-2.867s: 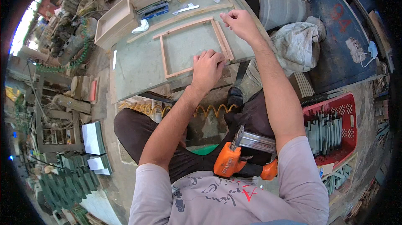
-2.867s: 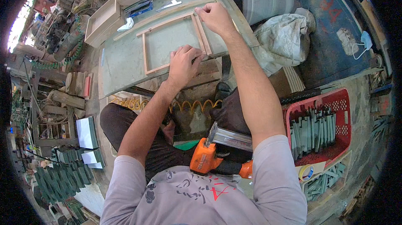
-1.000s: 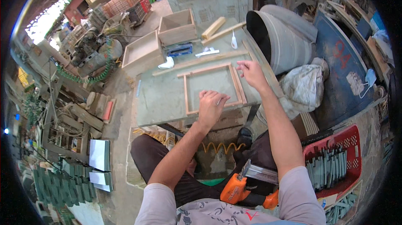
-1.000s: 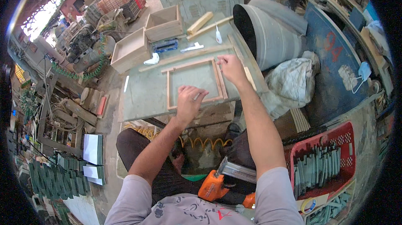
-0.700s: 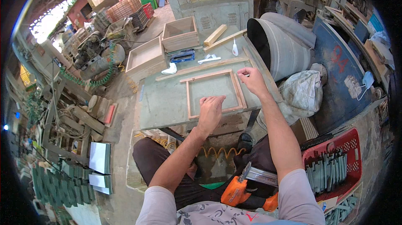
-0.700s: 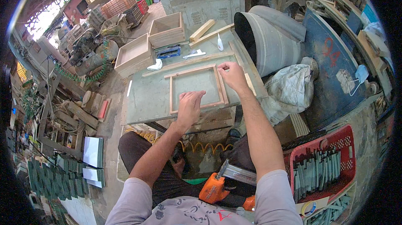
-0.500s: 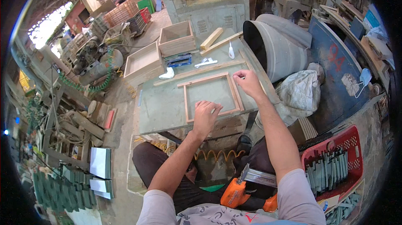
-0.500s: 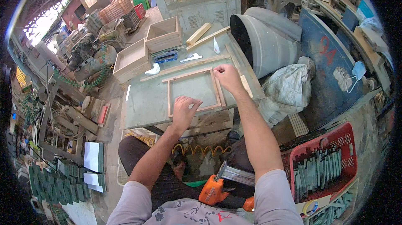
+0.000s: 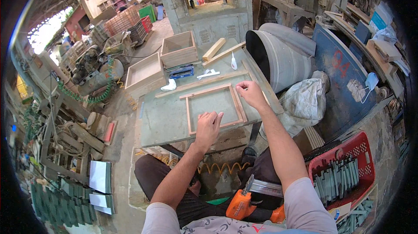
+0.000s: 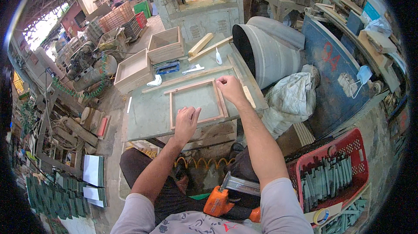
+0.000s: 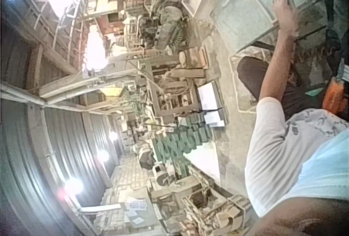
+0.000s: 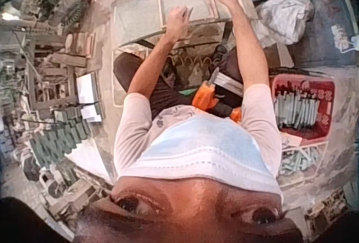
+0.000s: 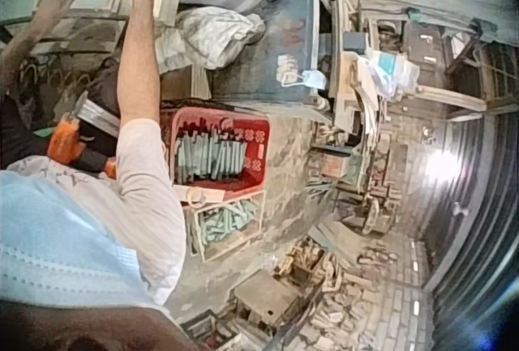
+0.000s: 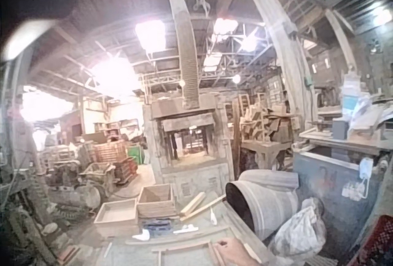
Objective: Assembling a small rectangular wooden frame using glue and a pneumatic nail gun.
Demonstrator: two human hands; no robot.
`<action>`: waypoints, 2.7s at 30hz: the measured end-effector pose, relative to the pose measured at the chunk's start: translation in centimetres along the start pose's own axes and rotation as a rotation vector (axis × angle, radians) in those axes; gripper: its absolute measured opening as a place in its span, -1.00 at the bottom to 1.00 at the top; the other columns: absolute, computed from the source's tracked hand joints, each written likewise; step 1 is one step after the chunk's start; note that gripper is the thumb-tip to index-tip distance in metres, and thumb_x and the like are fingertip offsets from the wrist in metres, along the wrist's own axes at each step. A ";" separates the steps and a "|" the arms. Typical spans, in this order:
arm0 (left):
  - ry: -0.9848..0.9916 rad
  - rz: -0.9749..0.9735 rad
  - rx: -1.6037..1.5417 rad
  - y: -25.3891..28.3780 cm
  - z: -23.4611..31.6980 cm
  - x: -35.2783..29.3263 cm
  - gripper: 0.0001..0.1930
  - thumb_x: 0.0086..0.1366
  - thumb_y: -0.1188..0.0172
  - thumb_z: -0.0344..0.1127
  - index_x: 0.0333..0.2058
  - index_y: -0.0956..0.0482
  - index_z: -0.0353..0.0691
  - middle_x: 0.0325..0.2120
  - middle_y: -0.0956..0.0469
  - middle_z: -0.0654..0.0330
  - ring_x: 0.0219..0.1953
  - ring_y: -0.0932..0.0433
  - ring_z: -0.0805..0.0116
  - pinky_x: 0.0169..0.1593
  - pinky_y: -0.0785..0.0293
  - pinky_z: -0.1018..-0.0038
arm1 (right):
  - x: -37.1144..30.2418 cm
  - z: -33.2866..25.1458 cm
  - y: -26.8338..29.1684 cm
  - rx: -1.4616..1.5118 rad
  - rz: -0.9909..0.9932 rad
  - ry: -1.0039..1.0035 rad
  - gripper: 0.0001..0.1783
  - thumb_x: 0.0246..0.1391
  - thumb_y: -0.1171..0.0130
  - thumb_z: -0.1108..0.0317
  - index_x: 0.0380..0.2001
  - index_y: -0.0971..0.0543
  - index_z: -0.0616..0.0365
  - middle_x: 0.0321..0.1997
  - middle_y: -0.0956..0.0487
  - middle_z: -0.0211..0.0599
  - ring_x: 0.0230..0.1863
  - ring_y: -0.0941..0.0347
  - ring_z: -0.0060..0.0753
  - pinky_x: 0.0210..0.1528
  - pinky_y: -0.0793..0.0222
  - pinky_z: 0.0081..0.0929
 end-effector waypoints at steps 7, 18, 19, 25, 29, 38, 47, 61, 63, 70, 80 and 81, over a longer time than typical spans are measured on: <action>0.002 -0.127 -0.010 -0.1 -0.5 -0.2 -0.72 0.27 -0.16 -0.26 -0.57 -0.49 -0.29 -0.64 -0.48 0.06 -0.52 -0.46 0.10 -0.28 -0.32 0.29 | 0.2 0.3 0.0 -0.044 -0.005 -0.002 -0.74 0.03 -0.20 0.26 -0.33 -0.65 0.25 -0.38 -0.65 -0.11 -0.33 -0.60 -0.25 -0.22 -0.45 -0.38; 0.081 -0.190 -0.134 -0.5 -0.9 -0.5 -0.83 0.29 -0.12 -0.35 -0.28 -0.62 -0.31 -0.34 -0.63 -0.03 -0.28 -0.64 0.14 -0.24 -0.53 0.38 | 0.2 0.1 -0.1 -0.048 0.007 0.068 -0.78 0.09 -0.16 0.35 -0.34 -0.61 0.33 -0.53 -0.59 -0.34 -0.53 -0.43 -0.62 -0.42 -0.36 -0.55; 0.113 -0.202 -0.110 -0.3 -0.9 -0.4 -0.83 0.29 -0.13 -0.34 -0.29 -0.61 -0.32 -0.38 -0.62 -0.03 -0.32 -0.63 0.13 -0.27 -0.52 0.38 | 0.2 0.2 0.0 -0.059 -0.006 0.033 -0.76 0.05 -0.18 0.32 -0.34 -0.63 0.30 -0.45 -0.62 -0.23 -0.42 -0.52 -0.45 -0.32 -0.41 -0.47; 0.117 -0.043 -0.080 1.0 -1.0 0.0 -0.74 0.30 -0.15 -0.30 -0.51 -0.45 -0.36 -0.65 -0.44 0.00 -0.58 -0.45 0.08 -0.47 -0.34 0.30 | 0.2 0.4 -0.1 -0.058 -0.017 0.007 -0.75 0.03 -0.19 0.29 -0.33 -0.64 0.27 -0.36 -0.66 -0.12 -0.31 -0.60 -0.29 -0.21 -0.45 -0.40; 0.005 0.043 -0.075 1.7 0.0 -0.1 -0.64 0.32 -0.13 -0.30 -0.61 -0.32 -0.34 -0.73 -0.30 -0.02 -0.67 -0.27 0.03 -0.53 -0.20 0.22 | 0.3 0.7 -0.2 -0.042 -0.018 -0.002 -0.75 0.03 -0.19 0.29 -0.32 -0.64 0.26 -0.36 -0.66 -0.12 -0.31 -0.60 -0.29 -0.20 -0.45 -0.41; 0.120 -0.038 -0.137 1.5 -1.6 -0.9 -0.75 0.34 -0.10 -0.31 -0.47 -0.54 -0.36 -0.61 -0.51 0.05 -0.55 -0.50 0.19 -0.41 -0.42 0.37 | 0.2 0.6 -0.1 -0.066 -0.020 -0.011 -0.74 0.02 -0.19 0.30 -0.31 -0.64 0.28 -0.34 -0.66 -0.13 -0.30 -0.60 -0.30 -0.20 -0.46 -0.41; -0.001 0.064 -0.077 4.4 -2.1 -0.7 -0.90 0.24 -0.18 -0.46 -0.30 -0.63 -0.31 -0.53 -0.54 0.08 -0.48 -0.53 0.25 -0.33 -0.45 0.43 | 0.4 0.3 0.1 -0.041 -0.018 0.070 -0.87 -0.05 -0.24 0.42 -0.42 -0.62 0.26 -0.46 -0.63 -0.25 -0.40 -0.56 -0.43 -0.30 -0.45 -0.47; 0.127 0.143 -0.099 6.7 -4.2 -0.8 -0.90 0.21 -0.22 -0.43 -0.37 -0.62 -0.36 -0.46 -0.59 0.04 -0.43 -0.55 0.30 -0.32 -0.44 0.47 | 0.3 0.3 -0.4 0.202 0.023 0.034 -0.87 0.04 -0.20 0.49 -0.38 -0.61 0.39 -0.50 -0.62 -0.25 -0.48 -0.55 -0.54 -0.41 -0.44 -0.58; 0.158 0.161 -0.093 7.2 -5.3 -0.3 -0.88 0.25 -0.18 -0.42 -0.36 -0.61 -0.37 -0.44 -0.60 0.01 -0.41 -0.56 0.30 -0.29 -0.44 0.47 | 0.7 0.9 -0.5 0.259 0.007 0.026 -0.85 0.07 -0.18 0.49 -0.37 -0.60 0.41 -0.49 -0.63 -0.24 -0.47 -0.56 -0.53 -0.39 -0.45 -0.58; 0.296 0.236 -0.135 9.1 -10.1 -0.9 -0.77 0.40 0.00 -0.33 -0.23 -0.56 -0.38 -0.38 -0.59 0.09 -0.33 -0.57 0.32 -0.25 -0.46 0.45 | 0.5 -0.3 -0.4 0.239 0.021 -0.003 -0.78 0.18 -0.07 0.44 -0.27 -0.58 0.42 -0.38 -0.63 -0.20 -0.42 -0.58 -0.51 -0.35 -0.49 -0.58; 0.386 0.282 -0.106 9.2 -13.5 -3.5 -0.83 0.32 -0.07 -0.40 -0.23 -0.59 -0.34 -0.37 -0.54 0.04 -0.36 -0.56 0.27 -0.30 -0.51 0.42 | 0.3 -0.1 0.6 0.195 0.096 0.021 -0.80 0.08 -0.24 0.38 -0.48 -0.54 0.34 -0.51 -0.59 -0.26 -0.51 -0.50 -0.59 -0.42 -0.42 -0.61; 0.393 0.275 -0.117 9.0 -13.6 -3.3 -0.83 0.32 -0.07 -0.40 -0.23 -0.59 -0.34 -0.37 -0.54 0.04 -0.36 -0.56 0.27 -0.30 -0.51 0.42 | 0.6 -0.1 0.7 0.185 0.098 0.010 -0.80 0.08 -0.24 0.38 -0.48 -0.54 0.34 -0.51 -0.59 -0.26 -0.51 -0.50 -0.59 -0.42 -0.42 -0.61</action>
Point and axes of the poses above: each hand's wrist, its own x-axis towards the middle knuckle, its own y-axis out of the back of the hand, z = x × y, the point moved 8 cm from there along x, towards the middle knuckle
